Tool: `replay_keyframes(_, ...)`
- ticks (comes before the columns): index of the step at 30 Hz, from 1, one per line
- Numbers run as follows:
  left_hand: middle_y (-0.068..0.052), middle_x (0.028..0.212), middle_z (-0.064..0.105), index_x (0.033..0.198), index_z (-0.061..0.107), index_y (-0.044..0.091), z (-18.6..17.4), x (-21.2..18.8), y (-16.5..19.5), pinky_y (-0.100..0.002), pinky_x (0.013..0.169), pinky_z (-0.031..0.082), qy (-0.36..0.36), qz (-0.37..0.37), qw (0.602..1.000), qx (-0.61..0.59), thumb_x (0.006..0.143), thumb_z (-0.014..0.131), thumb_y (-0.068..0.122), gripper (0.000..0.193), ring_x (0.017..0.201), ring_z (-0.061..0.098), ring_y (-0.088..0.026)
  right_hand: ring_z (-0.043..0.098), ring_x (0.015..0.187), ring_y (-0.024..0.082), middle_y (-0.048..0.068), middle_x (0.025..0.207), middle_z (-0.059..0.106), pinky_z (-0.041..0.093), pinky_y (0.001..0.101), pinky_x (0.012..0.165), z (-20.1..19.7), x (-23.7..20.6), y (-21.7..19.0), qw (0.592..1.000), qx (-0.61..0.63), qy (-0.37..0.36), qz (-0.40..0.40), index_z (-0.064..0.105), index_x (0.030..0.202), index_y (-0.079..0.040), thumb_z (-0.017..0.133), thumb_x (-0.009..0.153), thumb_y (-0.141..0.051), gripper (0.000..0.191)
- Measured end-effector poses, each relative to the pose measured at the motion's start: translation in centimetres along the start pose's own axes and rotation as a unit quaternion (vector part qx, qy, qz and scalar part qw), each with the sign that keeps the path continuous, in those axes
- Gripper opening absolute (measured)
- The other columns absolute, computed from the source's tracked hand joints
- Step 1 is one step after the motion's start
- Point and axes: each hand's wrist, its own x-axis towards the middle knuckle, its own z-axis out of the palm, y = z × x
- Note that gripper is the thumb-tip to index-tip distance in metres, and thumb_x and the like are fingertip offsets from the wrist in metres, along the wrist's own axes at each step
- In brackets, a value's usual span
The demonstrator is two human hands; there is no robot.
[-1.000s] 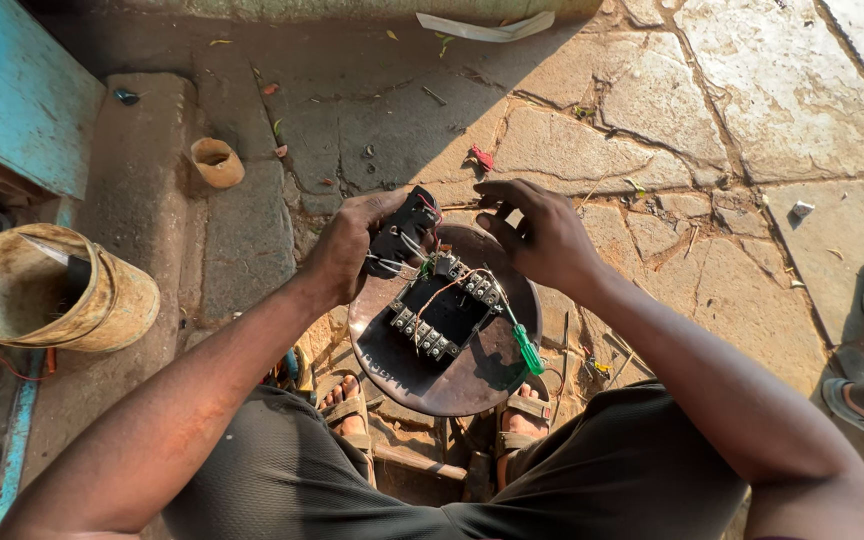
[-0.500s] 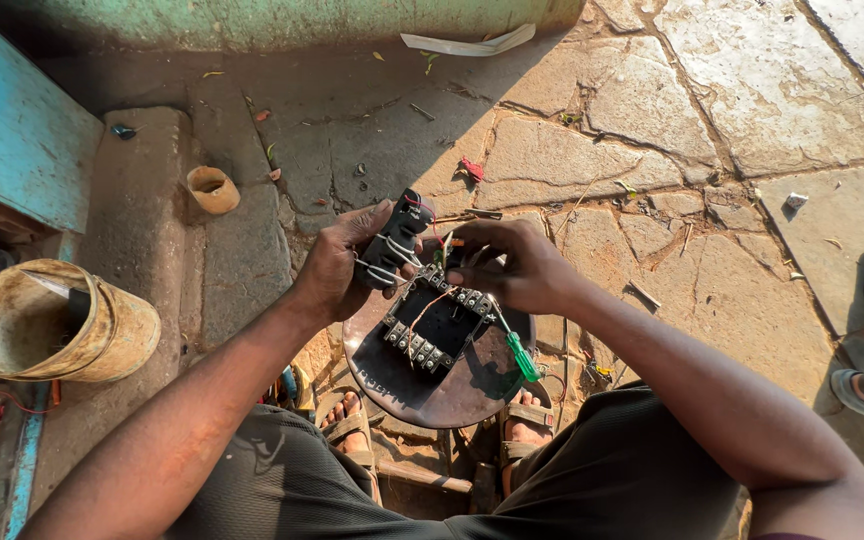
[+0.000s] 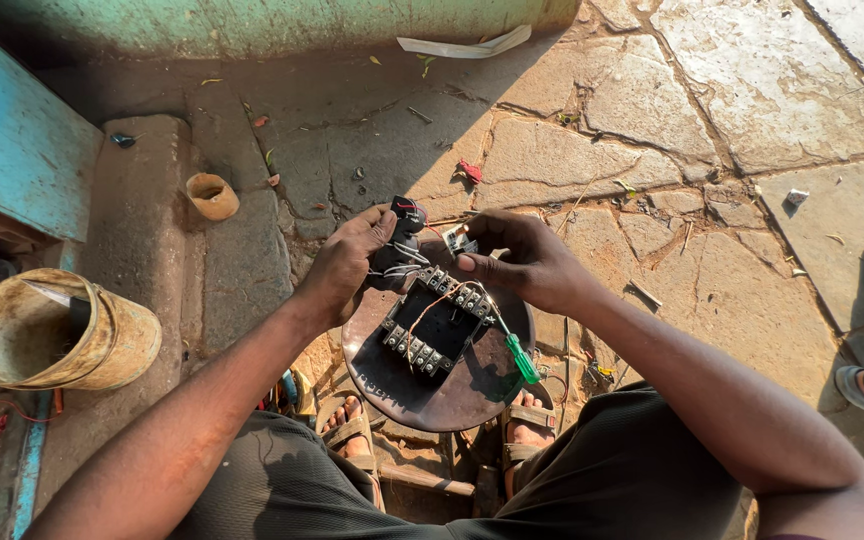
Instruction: The person disassembles a small electrical component, likely a fan capacitor, using a screwdriver and pliers. They remove the casing, strip wires, and manipulate internal coils and terminals while seated on a stool in a workshop.
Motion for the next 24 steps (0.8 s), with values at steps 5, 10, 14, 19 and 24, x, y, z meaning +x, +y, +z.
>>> replay_keyframes(5,-0.005,0.099,0.065,0.131,0.052,0.010,0.5,0.1,0.1,-0.030,0.071,0.062,0.030,0.023,0.999,0.008,0.101,0.054,0.038,0.041,0.085,0.068,-0.013,0.064,0.094,0.010,0.004,0.104,0.070,0.055,0.0294,0.080,0.0,-0.1,-1.0,0.998,-0.044,0.051,-0.012,0.067,0.121,-0.004,0.077,0.088,-0.037,0.048)
replay_keyframes(10,-0.005,0.098,0.067,0.125,0.054,0.013,0.6,0.4,-0.2,-0.033,0.073,0.059,0.004,-0.046,0.998,-0.040,0.098,0.041,0.057,0.053,0.085,0.068,-0.016,0.072,0.086,0.016,0.006,0.103,0.074,0.061,0.0331,0.076,1.4,-0.8,-3.3,0.985,-0.141,0.088,-0.040,0.065,0.124,-0.004,0.077,0.086,-0.040,0.054)
replay_keyframes(14,-0.004,0.097,0.063,0.125,0.058,0.008,1.0,0.8,-1.1,-0.035,0.077,0.057,-0.031,-0.050,0.991,-0.121,0.097,0.042,0.066,0.067,0.087,0.064,-0.015,0.071,0.091,0.025,0.012,0.104,0.071,0.060,0.0387,0.078,4.8,-2.0,-4.5,0.949,-0.258,0.065,-0.167,0.065,0.125,-0.003,0.075,0.090,-0.037,0.050)
replay_keyframes(19,-0.006,0.099,0.062,0.119,0.052,0.004,1.5,0.6,-0.6,-0.035,0.079,0.058,-0.067,-0.011,0.998,0.006,0.096,0.065,0.052,0.055,0.091,0.065,-0.018,0.066,0.105,0.038,0.024,0.125,0.060,0.055,0.0477,0.088,7.1,-3.4,-4.7,0.882,-0.428,-0.061,-0.184,0.050,0.145,0.004,0.072,0.088,-0.038,0.074)
replay_keyframes(24,-0.009,0.106,0.067,0.126,0.054,0.003,1.4,-0.1,0.6,-0.033,0.086,0.061,-0.062,0.030,0.998,-0.015,0.083,0.080,0.026,0.055,0.096,0.067,-0.018,0.059,0.129,0.040,0.022,0.139,0.058,0.050,0.0501,0.106,7.7,-4.8,-4.7,0.802,-0.489,-0.029,-0.342,0.058,0.137,-0.002,0.071,0.087,-0.043,0.066)
